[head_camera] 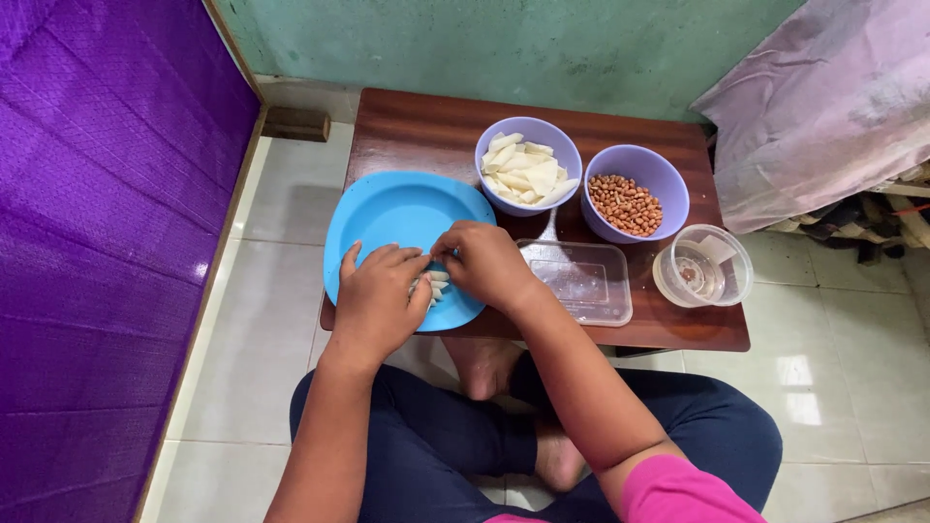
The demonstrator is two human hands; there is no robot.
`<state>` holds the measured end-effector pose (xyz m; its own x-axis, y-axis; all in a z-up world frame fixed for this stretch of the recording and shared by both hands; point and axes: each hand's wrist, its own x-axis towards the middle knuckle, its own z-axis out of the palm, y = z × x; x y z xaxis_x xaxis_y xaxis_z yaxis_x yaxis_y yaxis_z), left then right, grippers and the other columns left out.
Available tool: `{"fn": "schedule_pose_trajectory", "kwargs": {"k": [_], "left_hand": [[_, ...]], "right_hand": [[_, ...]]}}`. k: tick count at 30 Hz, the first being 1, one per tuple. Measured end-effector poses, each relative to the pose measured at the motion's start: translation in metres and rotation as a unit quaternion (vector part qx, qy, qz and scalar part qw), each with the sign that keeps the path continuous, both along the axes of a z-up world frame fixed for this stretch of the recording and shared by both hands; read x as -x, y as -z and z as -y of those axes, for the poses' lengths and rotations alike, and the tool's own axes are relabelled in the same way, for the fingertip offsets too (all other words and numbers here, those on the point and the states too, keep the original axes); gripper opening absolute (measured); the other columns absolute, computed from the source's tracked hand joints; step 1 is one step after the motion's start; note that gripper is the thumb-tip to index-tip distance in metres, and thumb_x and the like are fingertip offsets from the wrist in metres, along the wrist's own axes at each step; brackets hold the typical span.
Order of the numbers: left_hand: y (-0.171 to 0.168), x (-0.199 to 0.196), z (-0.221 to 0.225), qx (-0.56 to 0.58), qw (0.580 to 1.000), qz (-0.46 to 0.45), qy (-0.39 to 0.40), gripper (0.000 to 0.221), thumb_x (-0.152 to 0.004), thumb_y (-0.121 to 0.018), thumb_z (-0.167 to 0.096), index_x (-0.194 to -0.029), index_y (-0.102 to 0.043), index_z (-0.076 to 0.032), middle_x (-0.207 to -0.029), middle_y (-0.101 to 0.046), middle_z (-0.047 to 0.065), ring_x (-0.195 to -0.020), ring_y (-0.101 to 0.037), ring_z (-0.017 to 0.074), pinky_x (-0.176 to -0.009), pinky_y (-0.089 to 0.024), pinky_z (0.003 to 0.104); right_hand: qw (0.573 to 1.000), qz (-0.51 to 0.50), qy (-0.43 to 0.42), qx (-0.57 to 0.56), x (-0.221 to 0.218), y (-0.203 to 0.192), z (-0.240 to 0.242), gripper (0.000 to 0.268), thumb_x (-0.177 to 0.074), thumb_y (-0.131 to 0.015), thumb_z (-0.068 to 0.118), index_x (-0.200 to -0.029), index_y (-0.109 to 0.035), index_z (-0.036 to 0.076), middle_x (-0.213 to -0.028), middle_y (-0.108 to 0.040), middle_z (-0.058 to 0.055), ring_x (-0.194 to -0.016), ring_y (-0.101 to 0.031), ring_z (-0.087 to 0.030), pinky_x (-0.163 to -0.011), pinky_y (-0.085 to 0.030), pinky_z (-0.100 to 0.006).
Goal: Assembling small snacks by placing peanuts inside pieces of dough and rolling them into shape.
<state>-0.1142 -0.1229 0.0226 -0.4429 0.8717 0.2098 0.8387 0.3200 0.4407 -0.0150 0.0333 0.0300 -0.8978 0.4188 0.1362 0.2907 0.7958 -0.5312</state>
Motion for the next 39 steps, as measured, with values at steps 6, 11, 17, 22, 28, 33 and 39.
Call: {"fn": "schedule_pose_trajectory", "kwargs": {"k": [6, 11, 17, 22, 28, 33, 39], "left_hand": [[0.004, 0.002, 0.000, -0.021, 1.000, -0.019, 0.000, 0.027, -0.098, -0.058, -0.025, -0.114, -0.077, -0.014, -0.111, -0.075, 0.006, -0.119, -0.066, 0.0271, -0.117, -0.026, 0.067], [0.005, 0.001, 0.000, -0.019, 1.000, -0.021, -0.002, 0.026, -0.097, -0.059, -0.025, -0.112, -0.077, -0.015, -0.108, -0.076, 0.005, -0.118, -0.067, 0.0262, -0.117, -0.026, 0.067], [0.001, 0.000, 0.002, -0.031, 0.999, -0.020, 0.007, 0.024, -0.096, -0.060, -0.022, -0.108, -0.079, -0.015, -0.105, -0.076, 0.005, -0.114, -0.069, 0.0272, -0.115, -0.028, 0.069], [0.002, -0.003, 0.003, -0.051, 0.998, -0.023, 0.007, 0.023, -0.096, -0.060, -0.017, -0.110, -0.078, -0.013, -0.107, -0.076, 0.007, -0.114, -0.069, 0.0284, -0.115, -0.030, 0.068], [0.011, -0.004, 0.005, -0.083, 0.996, -0.020, -0.002, 0.028, -0.094, -0.058, -0.013, -0.112, -0.078, -0.016, -0.109, -0.076, 0.005, -0.114, -0.069, 0.0265, -0.115, -0.030, 0.065], [0.008, -0.011, 0.009, -0.136, 0.990, -0.028, 0.010, 0.032, -0.093, -0.057, -0.007, -0.115, -0.078, -0.014, -0.111, -0.076, 0.006, -0.114, -0.069, 0.0260, -0.115, -0.031, 0.064], [0.000, -0.029, 0.006, -0.192, 0.981, -0.028, 0.024, 0.029, -0.091, -0.062, -0.006, -0.113, -0.079, -0.014, -0.107, -0.077, 0.005, -0.112, -0.070, 0.0270, -0.113, -0.034, 0.064]], "right_hand": [[1.000, 0.011, -0.023, 0.008, 0.000, 0.002, -0.002, 0.010, -0.085, -0.070, 0.006, -0.089, -0.079, 0.009, -0.082, -0.076, -0.010, -0.078, -0.073, -0.034, -0.069, -0.060, -0.045], [0.999, 0.016, -0.028, 0.006, 0.000, 0.002, -0.002, 0.010, -0.084, -0.070, 0.006, -0.088, -0.079, 0.010, -0.083, -0.076, -0.010, -0.077, -0.074, -0.034, -0.070, -0.060, -0.045], [0.999, 0.001, -0.039, -0.011, -0.006, -0.001, 0.001, 0.013, -0.086, -0.068, 0.008, -0.090, -0.080, 0.009, -0.089, -0.077, -0.010, -0.086, -0.074, -0.032, -0.074, -0.060, -0.041], [0.998, -0.049, -0.039, -0.025, -0.018, -0.012, 0.009, 0.014, -0.088, -0.070, 0.006, -0.098, -0.080, 0.006, -0.096, -0.077, -0.013, -0.093, -0.073, -0.033, -0.079, -0.060, -0.040], [0.983, -0.172, -0.029, -0.051, -0.035, 0.002, 0.013, 0.014, -0.088, -0.071, 0.002, -0.099, -0.078, 0.005, -0.097, -0.075, -0.011, -0.092, -0.072, -0.032, -0.082, -0.059, -0.041], [0.961, -0.266, -0.029, -0.067, -0.058, 0.012, 0.018, 0.016, -0.089, -0.075, 0.004, -0.103, -0.079, 0.011, -0.102, -0.076, -0.005, -0.093, -0.071, -0.027, -0.084, -0.059, -0.037], [0.951, -0.301, -0.020, -0.073, -0.103, 0.011, 0.020, 0.017, -0.086, -0.076, 0.001, -0.101, -0.080, 0.009, -0.100, -0.077, -0.008, -0.089, -0.073, -0.032, -0.080, -0.059, -0.042]]}}
